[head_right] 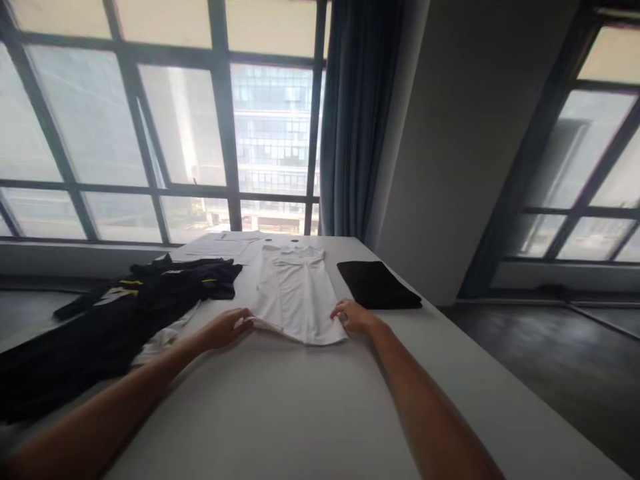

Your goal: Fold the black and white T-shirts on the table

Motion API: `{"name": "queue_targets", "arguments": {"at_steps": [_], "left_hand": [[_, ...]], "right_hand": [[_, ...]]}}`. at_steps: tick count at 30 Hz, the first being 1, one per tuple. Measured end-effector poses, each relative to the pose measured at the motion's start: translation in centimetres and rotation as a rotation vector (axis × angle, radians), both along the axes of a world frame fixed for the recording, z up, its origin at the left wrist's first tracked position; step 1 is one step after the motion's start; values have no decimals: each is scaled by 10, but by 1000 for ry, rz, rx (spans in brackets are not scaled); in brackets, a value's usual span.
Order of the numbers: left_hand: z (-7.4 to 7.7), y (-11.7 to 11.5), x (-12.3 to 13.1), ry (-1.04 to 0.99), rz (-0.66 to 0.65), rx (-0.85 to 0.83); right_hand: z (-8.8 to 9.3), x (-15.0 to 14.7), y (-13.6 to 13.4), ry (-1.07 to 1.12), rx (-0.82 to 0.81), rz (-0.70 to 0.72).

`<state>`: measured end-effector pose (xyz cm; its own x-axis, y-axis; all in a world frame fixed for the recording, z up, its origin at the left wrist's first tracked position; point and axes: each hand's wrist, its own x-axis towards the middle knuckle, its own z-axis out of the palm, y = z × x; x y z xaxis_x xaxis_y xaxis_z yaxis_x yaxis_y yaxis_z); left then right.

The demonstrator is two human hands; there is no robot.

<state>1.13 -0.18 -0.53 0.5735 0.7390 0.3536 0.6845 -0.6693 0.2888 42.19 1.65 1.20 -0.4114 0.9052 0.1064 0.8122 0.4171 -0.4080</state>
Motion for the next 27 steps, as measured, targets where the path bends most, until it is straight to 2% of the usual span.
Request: {"name": "queue_targets", "arguments": {"at_steps": [3,8,10,14,17,19,22,25,27], "left_hand": [[1,-2,4,-87,70,13],[6,-4,3,-119,41,8],[6,-4,2,-93,-9,-10],[2,-2,3,-82,-188,-56],[2,-1,3,-149,-132,-108],[7,0,1,-181,-94,-141],[21,2,-6,-279,-94,-295],[36,3,-12,-416,-99,-605],[44,3,-12,-491,-88,-731]], "right_hand": [[-3,-3,2,56,16,47],[-3,-10,4,279,-40,84],[-1,-11,4,363,-63,49],[0,-14,4,462,-21,-34],[1,-13,3,496,-26,-72],[5,-11,1,539,-81,-64],[20,-3,-8,637,-284,0],[38,1,-20,759,-522,89],[46,-2,-24,858,-528,112]]}}
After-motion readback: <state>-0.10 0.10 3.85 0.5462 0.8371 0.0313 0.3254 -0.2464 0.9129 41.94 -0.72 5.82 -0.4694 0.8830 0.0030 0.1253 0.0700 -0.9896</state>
